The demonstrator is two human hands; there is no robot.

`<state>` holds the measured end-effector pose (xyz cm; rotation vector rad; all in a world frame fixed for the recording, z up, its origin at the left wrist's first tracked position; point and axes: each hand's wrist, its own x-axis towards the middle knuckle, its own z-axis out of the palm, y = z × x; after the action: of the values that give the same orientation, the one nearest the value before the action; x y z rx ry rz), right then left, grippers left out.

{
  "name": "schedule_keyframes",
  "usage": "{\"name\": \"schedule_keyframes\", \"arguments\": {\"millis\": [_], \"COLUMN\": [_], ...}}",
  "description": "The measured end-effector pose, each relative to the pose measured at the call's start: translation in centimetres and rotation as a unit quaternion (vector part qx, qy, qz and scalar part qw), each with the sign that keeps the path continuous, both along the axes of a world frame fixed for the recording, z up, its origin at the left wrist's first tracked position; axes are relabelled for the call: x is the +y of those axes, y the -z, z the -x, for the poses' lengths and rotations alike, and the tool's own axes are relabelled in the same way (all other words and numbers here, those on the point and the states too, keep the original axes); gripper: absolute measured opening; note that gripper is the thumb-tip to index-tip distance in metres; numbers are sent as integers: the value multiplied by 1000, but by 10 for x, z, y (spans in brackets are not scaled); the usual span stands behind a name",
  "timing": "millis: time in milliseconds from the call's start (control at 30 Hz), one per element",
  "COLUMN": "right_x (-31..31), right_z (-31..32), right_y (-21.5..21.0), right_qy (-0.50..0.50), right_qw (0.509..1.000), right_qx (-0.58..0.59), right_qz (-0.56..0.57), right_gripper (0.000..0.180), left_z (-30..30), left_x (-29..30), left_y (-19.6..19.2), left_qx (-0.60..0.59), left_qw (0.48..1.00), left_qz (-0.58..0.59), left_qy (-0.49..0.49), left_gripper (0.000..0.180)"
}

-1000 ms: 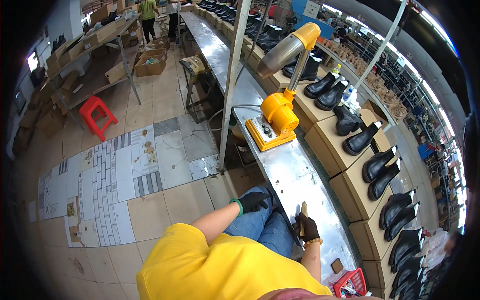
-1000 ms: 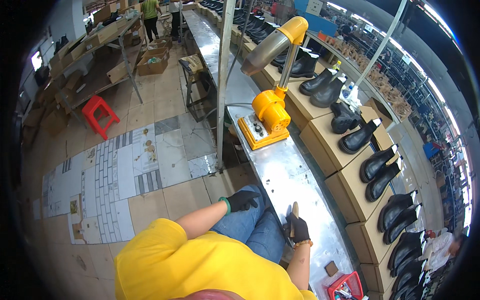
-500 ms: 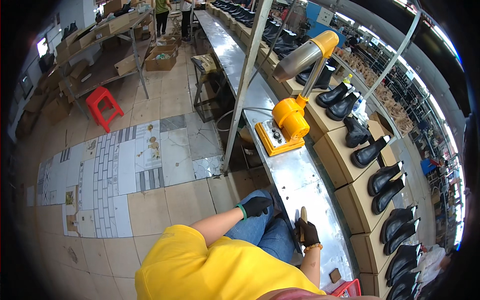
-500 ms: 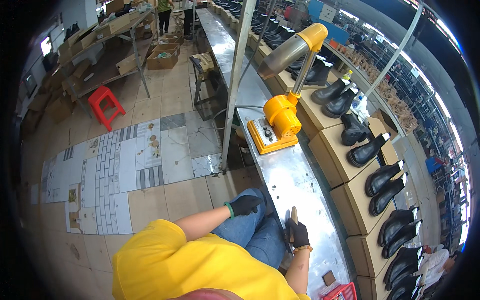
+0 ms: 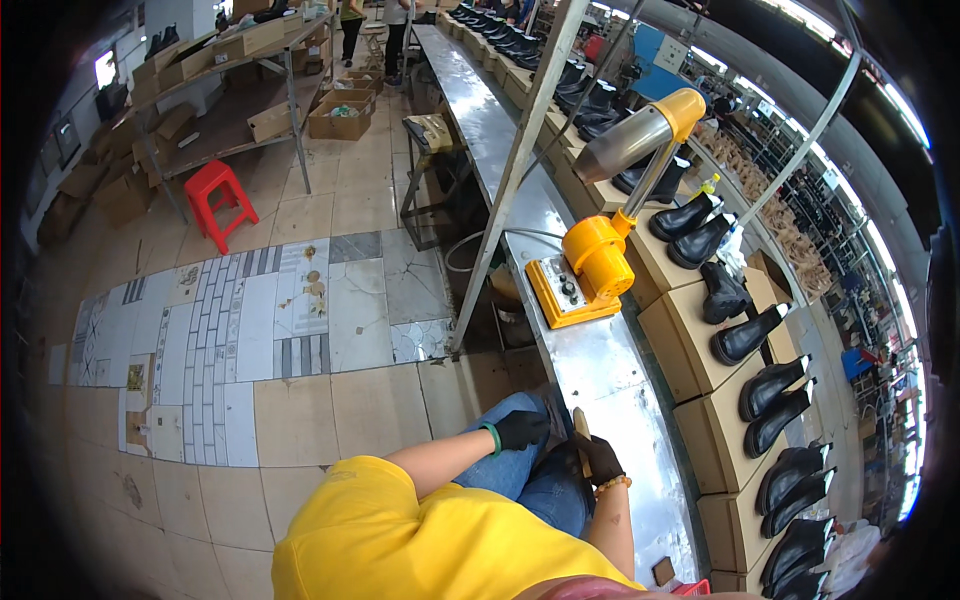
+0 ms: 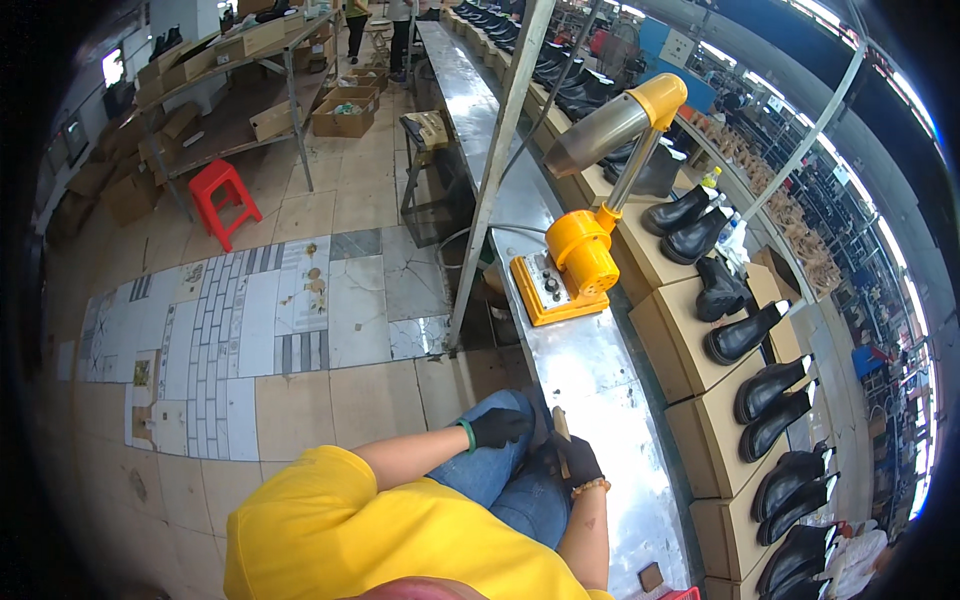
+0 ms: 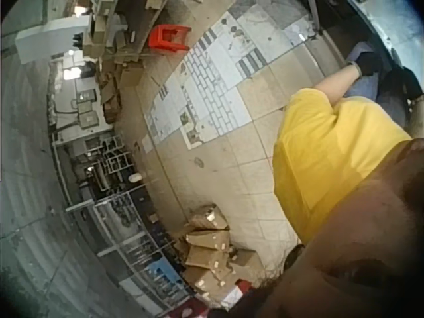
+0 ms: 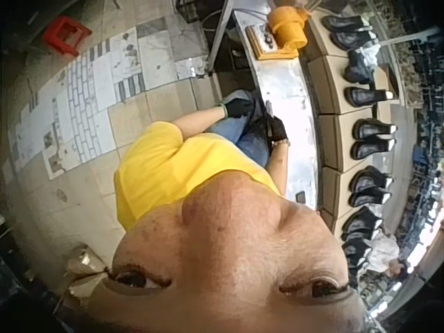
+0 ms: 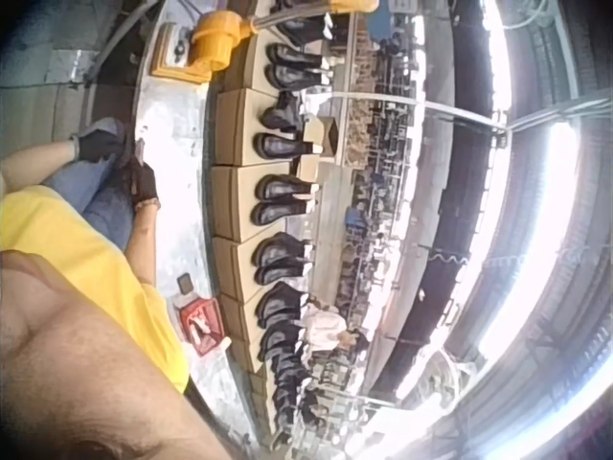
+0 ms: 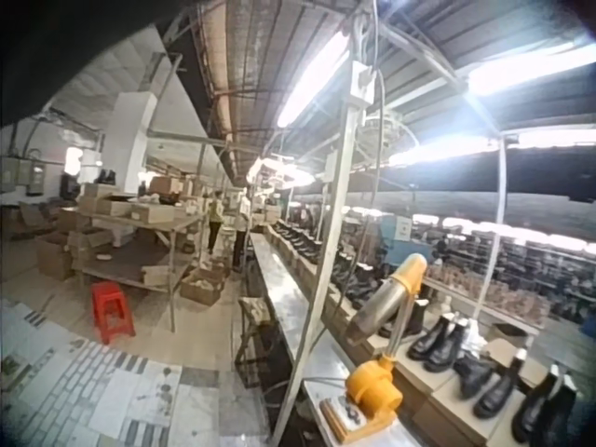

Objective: The person polishes black leather boots using a wooden block and a small abrasive pad. They work on a metal table in a factory setting, handling the boots one at a time, rubbing the surfaces, and placing them back on cardboard boxes.

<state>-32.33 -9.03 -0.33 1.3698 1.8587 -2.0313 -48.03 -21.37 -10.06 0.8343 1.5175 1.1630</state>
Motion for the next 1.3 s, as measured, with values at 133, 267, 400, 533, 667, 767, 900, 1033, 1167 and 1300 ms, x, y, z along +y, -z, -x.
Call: {"name": "schedule_keyframes", "arguments": {"millis": [133,267,400,533,667,767,900,1033,1167,1300], "right_x": [-3,-5,-3,3,6,5,6,2,8,1], "right_z": [3,4,7,2,1,5,4,7,6,11], "right_y": [-7,-2,-2,2,2,0,-1,-5,3,-11], "right_qy": [16,22,7,5,-2,-14,-19,-8,-19,-16], "right_qw": [1000,1000,1000,1000,1000,1000,1000,1000,1000,1000], "right_qx": [1,15,15,22,-1,8,16,8,4,8], "right_qz": [13,10,-8,6,2,-2,-10,4,-11,-1], "right_gripper": [32,31,30,30,29,29,31,31,31,32], "left_z": [-6,-7,12,139,287,339,346,318,322,314], "left_x": [4,-2,-6,-28,-94,-143,-170,-177,-163,-143], "left_y": [7,5,-5,-66,-193,-314,-400,-426,-429,-434], "left_qx": [235,265,79,65,276,382,500,517,539,551], "left_qw": [969,959,994,982,845,722,778,818,811,802], "left_qz": [-74,-81,-74,-92,-183,-318,-76,119,165,189], "left_qy": [28,54,-6,-153,-420,-481,-373,-223,-159,-133], "left_gripper": [33,40,31,23,48,69,63,54,57,60]}}
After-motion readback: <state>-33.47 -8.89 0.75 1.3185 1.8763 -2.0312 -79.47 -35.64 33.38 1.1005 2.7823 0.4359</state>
